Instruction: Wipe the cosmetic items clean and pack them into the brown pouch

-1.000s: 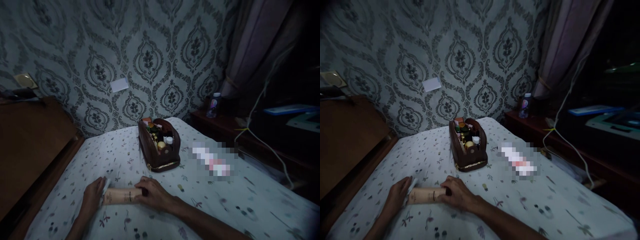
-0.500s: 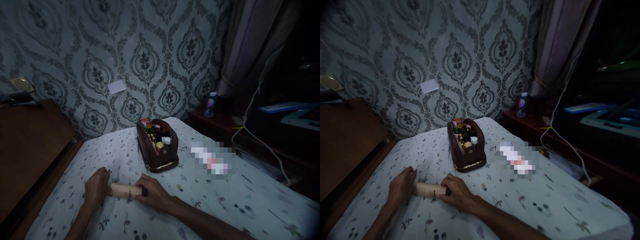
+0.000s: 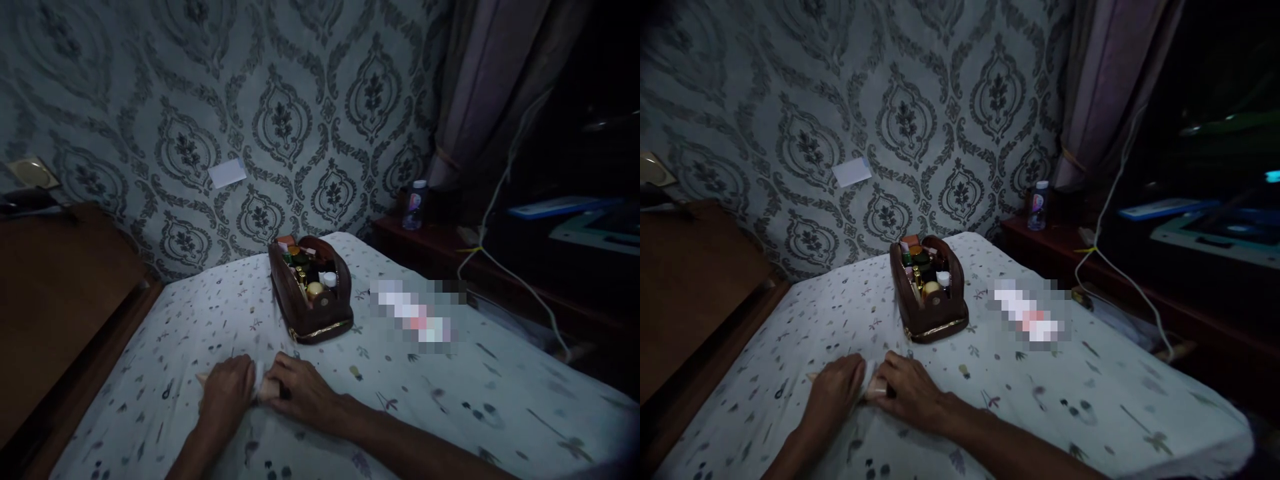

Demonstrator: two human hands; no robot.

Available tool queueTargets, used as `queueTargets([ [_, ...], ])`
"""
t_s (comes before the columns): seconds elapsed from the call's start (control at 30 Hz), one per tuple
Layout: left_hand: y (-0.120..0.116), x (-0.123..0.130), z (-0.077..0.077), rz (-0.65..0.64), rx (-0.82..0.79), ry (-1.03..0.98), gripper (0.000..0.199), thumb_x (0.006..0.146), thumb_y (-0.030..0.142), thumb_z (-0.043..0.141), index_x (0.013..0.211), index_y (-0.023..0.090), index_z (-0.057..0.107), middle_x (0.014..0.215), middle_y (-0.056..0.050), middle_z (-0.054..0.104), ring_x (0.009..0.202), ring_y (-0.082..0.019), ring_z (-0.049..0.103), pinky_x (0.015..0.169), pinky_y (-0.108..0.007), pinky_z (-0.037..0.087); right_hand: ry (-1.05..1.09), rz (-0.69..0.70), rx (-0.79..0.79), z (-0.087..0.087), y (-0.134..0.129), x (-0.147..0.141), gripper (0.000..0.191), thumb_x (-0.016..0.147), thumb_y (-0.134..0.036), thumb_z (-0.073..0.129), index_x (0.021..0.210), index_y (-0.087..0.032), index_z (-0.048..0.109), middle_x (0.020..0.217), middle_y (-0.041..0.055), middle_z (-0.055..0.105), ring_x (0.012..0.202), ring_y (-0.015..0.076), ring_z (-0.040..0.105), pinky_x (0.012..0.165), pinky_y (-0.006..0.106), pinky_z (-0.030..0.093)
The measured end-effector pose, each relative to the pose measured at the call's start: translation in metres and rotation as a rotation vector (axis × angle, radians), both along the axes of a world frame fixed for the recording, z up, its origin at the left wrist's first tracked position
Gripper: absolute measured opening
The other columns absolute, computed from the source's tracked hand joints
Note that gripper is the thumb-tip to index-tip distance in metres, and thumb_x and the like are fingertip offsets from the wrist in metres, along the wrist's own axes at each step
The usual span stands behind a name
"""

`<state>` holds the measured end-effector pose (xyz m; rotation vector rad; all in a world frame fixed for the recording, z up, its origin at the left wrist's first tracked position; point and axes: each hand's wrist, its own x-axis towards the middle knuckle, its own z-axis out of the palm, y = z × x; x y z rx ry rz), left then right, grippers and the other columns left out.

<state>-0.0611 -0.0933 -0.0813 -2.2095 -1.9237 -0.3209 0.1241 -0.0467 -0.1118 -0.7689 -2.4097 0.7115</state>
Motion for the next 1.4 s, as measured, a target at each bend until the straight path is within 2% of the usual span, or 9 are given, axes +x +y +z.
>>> queueTargets([
  [0.17, -0.014, -0.038, 0.009, 0.132, -0.016, 0.010, 0.038, 0.097, 0.030, 0.029, 0.072, 0.022, 0.056, 0.068, -0.004, 0.065, 0.071, -0.025, 0.063, 0.075, -0.038, 0.040, -0.054, 0.025, -0.034, 0.010, -0.002, 0.005, 0.025, 0.080, -0.027, 0.071, 0.102, -0.019, 0.062, 0.103, 0.0043, 0.059, 0.090, 0.0182, 0.058, 0.078, 0.028, 0.043],
  [0.37, -0.027, -0.058, 0.001, 0.239, -0.013, -0.301, 0.039, 0.095, 0.044, 0.029, 0.072, 0.023, 0.053, 0.071, -0.003, 0.063, 0.071, -0.021, 0.062, 0.065, -0.029, 0.041, -0.062, 0.017, -0.042, 0.009, -0.004, 0.003, 0.030, 0.089, -0.043, 0.061, 0.103, -0.017, 0.064, 0.102, 0.0083, 0.063, 0.099, 0.0223, 0.058, 0.090, 0.034, 0.043],
  [0.6, -0.027, -0.076, -0.007, 0.272, 0.002, -0.595, 0.046, 0.090, 0.056, 0.031, 0.072, 0.020, 0.053, 0.067, 0.000, 0.060, 0.066, -0.019, 0.059, 0.063, -0.026, 0.042, -0.082, 0.003, -0.049, 0.004, -0.005, 0.001, 0.029, 0.085, -0.035, 0.066, 0.107, -0.016, 0.065, 0.107, 0.0093, 0.064, 0.105, 0.0234, 0.058, 0.094, 0.034, 0.043],
  [0.73, -0.025, -0.084, -0.012, 0.311, 0.040, -0.659, 0.047, 0.089, 0.058, 0.032, 0.067, 0.020, 0.049, 0.064, 0.001, 0.055, 0.064, -0.017, 0.055, 0.062, -0.025, 0.041, -0.085, 0.037, -0.041, 0.002, -0.007, 0.002, 0.043, 0.081, -0.031, 0.069, 0.121, -0.020, 0.059, 0.117, 0.0092, 0.061, 0.115, 0.0242, 0.054, 0.100, 0.035, 0.041],
  [0.8, -0.021, -0.085, -0.014, 0.310, 0.066, -0.670, 0.047, 0.090, 0.058, 0.032, 0.066, 0.020, 0.047, 0.061, 0.003, 0.050, 0.061, -0.016, 0.051, 0.060, -0.024, 0.039, -0.087, 0.057, -0.030, 0.002, -0.009, 0.003, 0.050, 0.082, -0.028, 0.069, 0.128, -0.023, 0.053, 0.124, 0.0094, 0.058, 0.121, 0.0247, 0.050, 0.103, 0.035, 0.039],
  [0.9, -0.011, -0.084, -0.017, 0.297, 0.093, -0.656, 0.047, 0.089, 0.059, 0.034, 0.064, 0.021, 0.045, 0.056, 0.004, 0.043, 0.056, -0.014, 0.044, 0.056, -0.023, 0.035, -0.082, 0.046, -0.032, 0.001, -0.010, 0.004, 0.044, 0.087, -0.024, 0.062, 0.129, -0.022, 0.052, 0.126, 0.0106, 0.056, 0.121, 0.0238, 0.051, 0.101, 0.035, 0.041],
  [1.1, 0.009, -0.082, -0.014, 0.251, 0.131, -0.603, 0.044, 0.092, 0.055, 0.034, 0.067, 0.021, 0.046, 0.057, 0.005, 0.048, 0.059, -0.014, 0.049, 0.059, -0.022, 0.036, 0.000, -0.021, -0.014, -0.005, -0.006, 0.001, 0.040, 0.089, -0.029, 0.059, 0.126, -0.016, 0.055, 0.126, 0.0145, 0.057, 0.118, 0.0251, 0.054, 0.101, 0.038, 0.043],
  [1.27, 0.017, -0.073, 0.004, 0.276, 0.234, -0.393, 0.033, 0.095, 0.042, 0.035, 0.078, 0.021, 0.055, 0.071, 0.001, 0.057, 0.068, -0.017, 0.056, 0.064, -0.026, 0.038, 0.044, -0.110, -0.148, 0.008, -0.003, 0.000, 0.028, 0.086, -0.028, 0.062, 0.111, -0.016, 0.064, 0.104, 0.0086, 0.064, 0.098, 0.0216, 0.060, 0.089, 0.035, 0.046],
  [1.4, 0.018, -0.039, 0.016, 0.164, 0.328, -0.349, 0.028, 0.096, 0.036, 0.037, 0.089, 0.020, 0.059, 0.088, -0.005, 0.061, 0.082, -0.021, 0.059, 0.071, -0.030, 0.043, 0.074, -0.174, -0.226, 0.021, -0.002, -0.002, 0.017, 0.083, -0.028, 0.065, 0.095, -0.016, 0.067, 0.089, 0.0049, 0.064, 0.082, 0.0184, 0.059, 0.077, 0.030, 0.044],
])
